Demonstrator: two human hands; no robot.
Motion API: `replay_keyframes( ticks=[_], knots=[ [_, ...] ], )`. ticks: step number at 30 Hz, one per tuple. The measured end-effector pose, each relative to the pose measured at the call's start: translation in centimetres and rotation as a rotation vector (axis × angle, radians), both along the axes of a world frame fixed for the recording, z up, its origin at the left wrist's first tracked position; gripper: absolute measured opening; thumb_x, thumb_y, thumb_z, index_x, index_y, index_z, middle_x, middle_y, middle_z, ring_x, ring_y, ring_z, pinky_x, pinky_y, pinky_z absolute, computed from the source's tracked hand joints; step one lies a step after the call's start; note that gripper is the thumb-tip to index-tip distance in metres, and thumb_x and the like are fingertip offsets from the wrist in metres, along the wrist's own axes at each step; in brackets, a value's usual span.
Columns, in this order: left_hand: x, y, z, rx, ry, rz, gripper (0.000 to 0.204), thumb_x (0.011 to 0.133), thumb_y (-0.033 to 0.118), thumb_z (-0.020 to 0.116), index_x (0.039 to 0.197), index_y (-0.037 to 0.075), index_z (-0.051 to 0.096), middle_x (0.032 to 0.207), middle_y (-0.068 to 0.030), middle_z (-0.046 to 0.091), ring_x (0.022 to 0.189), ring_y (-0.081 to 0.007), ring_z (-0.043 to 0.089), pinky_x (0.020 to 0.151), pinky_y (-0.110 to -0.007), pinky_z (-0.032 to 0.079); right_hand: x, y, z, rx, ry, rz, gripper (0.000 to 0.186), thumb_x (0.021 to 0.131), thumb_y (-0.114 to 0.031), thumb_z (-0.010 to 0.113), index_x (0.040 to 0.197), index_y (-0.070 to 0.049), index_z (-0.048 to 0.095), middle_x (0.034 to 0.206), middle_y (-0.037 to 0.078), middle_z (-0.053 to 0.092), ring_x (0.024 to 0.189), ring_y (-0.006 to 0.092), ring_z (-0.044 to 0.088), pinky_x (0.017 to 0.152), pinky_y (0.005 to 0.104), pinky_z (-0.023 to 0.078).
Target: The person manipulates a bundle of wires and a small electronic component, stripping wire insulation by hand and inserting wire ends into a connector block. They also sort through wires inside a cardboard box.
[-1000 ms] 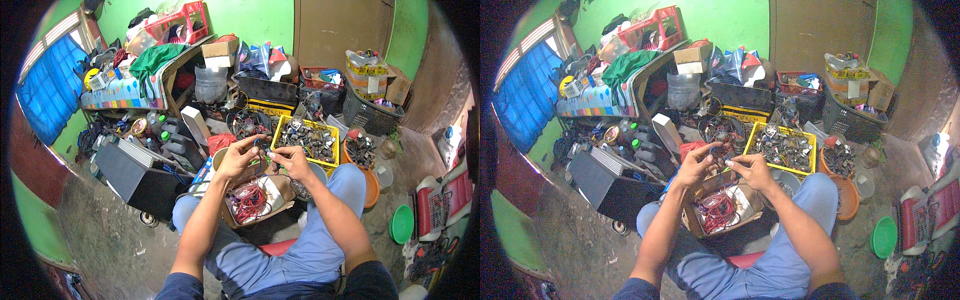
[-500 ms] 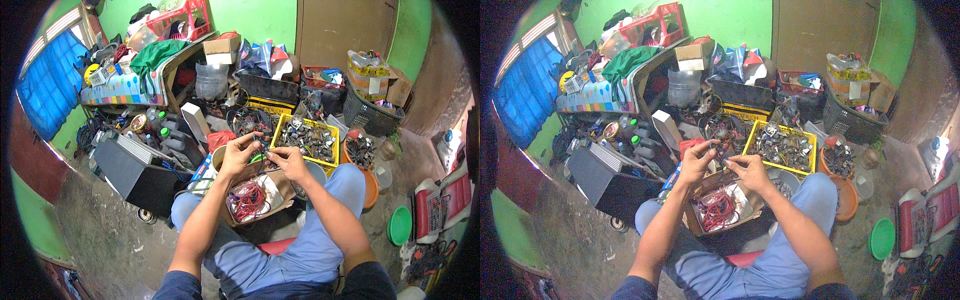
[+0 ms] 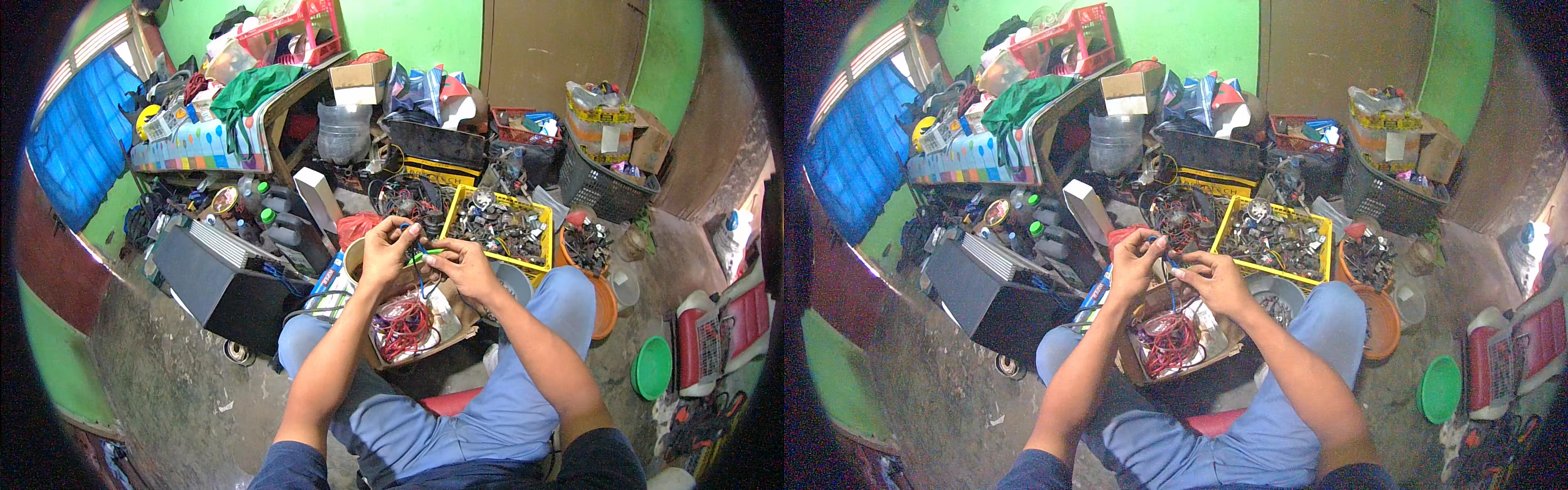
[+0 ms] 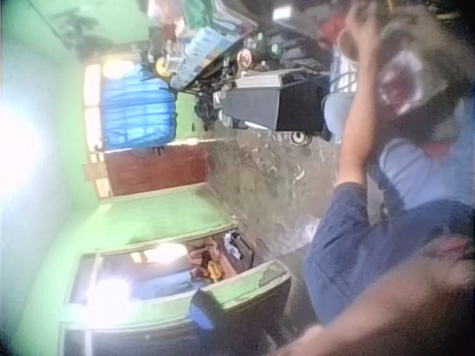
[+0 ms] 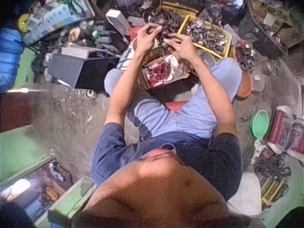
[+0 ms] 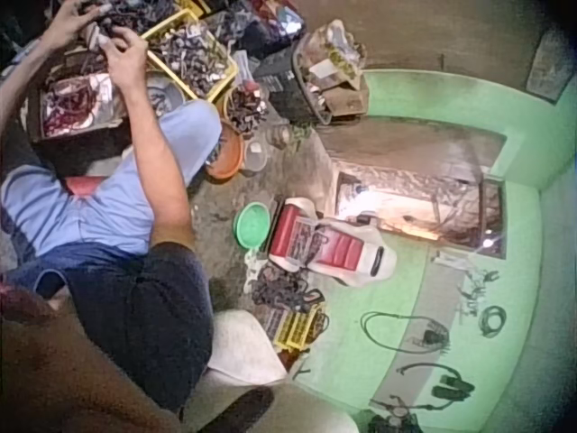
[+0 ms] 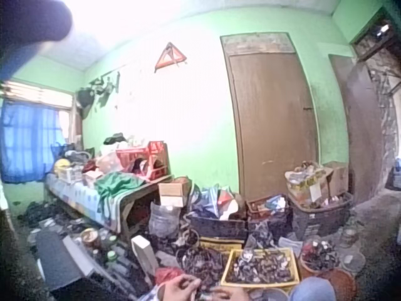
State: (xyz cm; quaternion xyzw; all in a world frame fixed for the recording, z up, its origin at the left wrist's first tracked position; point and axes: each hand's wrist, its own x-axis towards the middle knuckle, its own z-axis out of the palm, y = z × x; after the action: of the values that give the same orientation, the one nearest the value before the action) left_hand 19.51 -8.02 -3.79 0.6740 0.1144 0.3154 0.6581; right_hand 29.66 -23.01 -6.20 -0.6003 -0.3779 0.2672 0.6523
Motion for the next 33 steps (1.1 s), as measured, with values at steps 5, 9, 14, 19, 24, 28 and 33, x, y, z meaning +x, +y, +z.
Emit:
replay_keyframes(
  ticks=[5,9,14,19,24,28,33],
  knots=[
    [0.3,-0.1,-0.6,-0.052,-0.050,-0.092,0.017,0.093,0.015,0.070,0.096,0.001,0.060,0.084,-0.0051,0.068,0.077,-0.0106,0.066,0.068,-0.025,0.054,1.5,-0.1,-0.7,-0.188,-0.185,0.088,0.030,0.088,-0.028,0.077,0.091,0.002,0.075,0.078,-0.001,0.069,0.069,0.0049,0.056,0.064,0.0247,0.047],
    [0.0,-0.5,-0.1,-0.069,-0.052,-0.122,0.017,0.093,0.012,0.070,0.096,0.000,0.058,0.084,-0.0051,0.067,0.077,-0.0107,0.066,0.068,-0.025,0.055,0.7,0.1,-1.2,-0.165,0.021,0.171,0.033,0.088,-0.035,0.077,0.089,-0.002,0.075,0.077,-0.004,0.067,0.069,0.0038,0.053,0.064,0.0251,0.045],
    [-0.1,-0.6,-0.1,-0.099,-0.035,-0.152,0.017,0.093,0.014,0.070,0.096,0.001,0.059,0.084,-0.0045,0.067,0.077,-0.0101,0.065,0.067,-0.025,0.054,0.4,0.0,-0.9,-0.188,-0.001,0.253,0.031,0.091,-0.030,0.074,0.096,0.001,0.074,0.080,-0.002,0.067,0.071,0.0047,0.053,0.066,0.0264,0.046],
    [0.1,-0.3,-1.2,-0.030,-0.010,-0.141,0.020,0.098,0.021,0.065,0.106,0.002,0.061,0.094,-0.0069,0.068,0.088,-0.0128,0.067,0.071,-0.027,0.055,0.5,-0.1,-0.2,-0.250,-0.136,0.168,0.029,0.092,-0.025,0.072,0.096,0.004,0.073,0.080,0.001,0.068,0.070,0.0060,0.057,0.064,0.0271,0.048],
    [0.8,-1.5,-0.5,-0.016,-0.058,0.038,0.030,0.103,0.025,0.055,0.120,0.001,0.062,0.111,-0.0079,0.068,0.105,-0.0136,0.061,0.088,-0.030,0.050,1.6,-0.6,1.7,0.004,0.204,-0.035,0.025,0.096,-0.018,0.067,0.099,0.006,0.071,0.087,0.012,0.073,0.070,0.0151,0.069,0.060,0.0262,0.058],
    [0.5,-1.4,-1.3,0.132,0.089,-0.122,0.028,0.100,0.023,0.061,0.109,-0.003,0.067,0.096,-0.0055,0.071,0.092,-0.0104,0.062,0.085,-0.028,0.050,2.6,-0.8,2.4,0.154,0.310,-0.105,0.022,0.096,-0.013,0.065,0.099,0.008,0.068,0.093,0.014,0.072,0.076,0.0193,0.071,0.067,0.0320,0.063],
    [0.4,-1.8,-0.8,0.099,0.164,-0.159,0.023,0.096,0.018,0.066,0.110,0.000,0.065,0.089,-0.0056,0.072,0.086,-0.0103,0.064,0.080,-0.026,0.051,2.4,-0.8,2.2,0.227,0.362,-0.068,0.020,0.096,-0.011,0.064,0.104,0.007,0.066,0.098,0.016,0.070,0.082,0.0236,0.072,0.073,0.0347,0.064]
  ],
)
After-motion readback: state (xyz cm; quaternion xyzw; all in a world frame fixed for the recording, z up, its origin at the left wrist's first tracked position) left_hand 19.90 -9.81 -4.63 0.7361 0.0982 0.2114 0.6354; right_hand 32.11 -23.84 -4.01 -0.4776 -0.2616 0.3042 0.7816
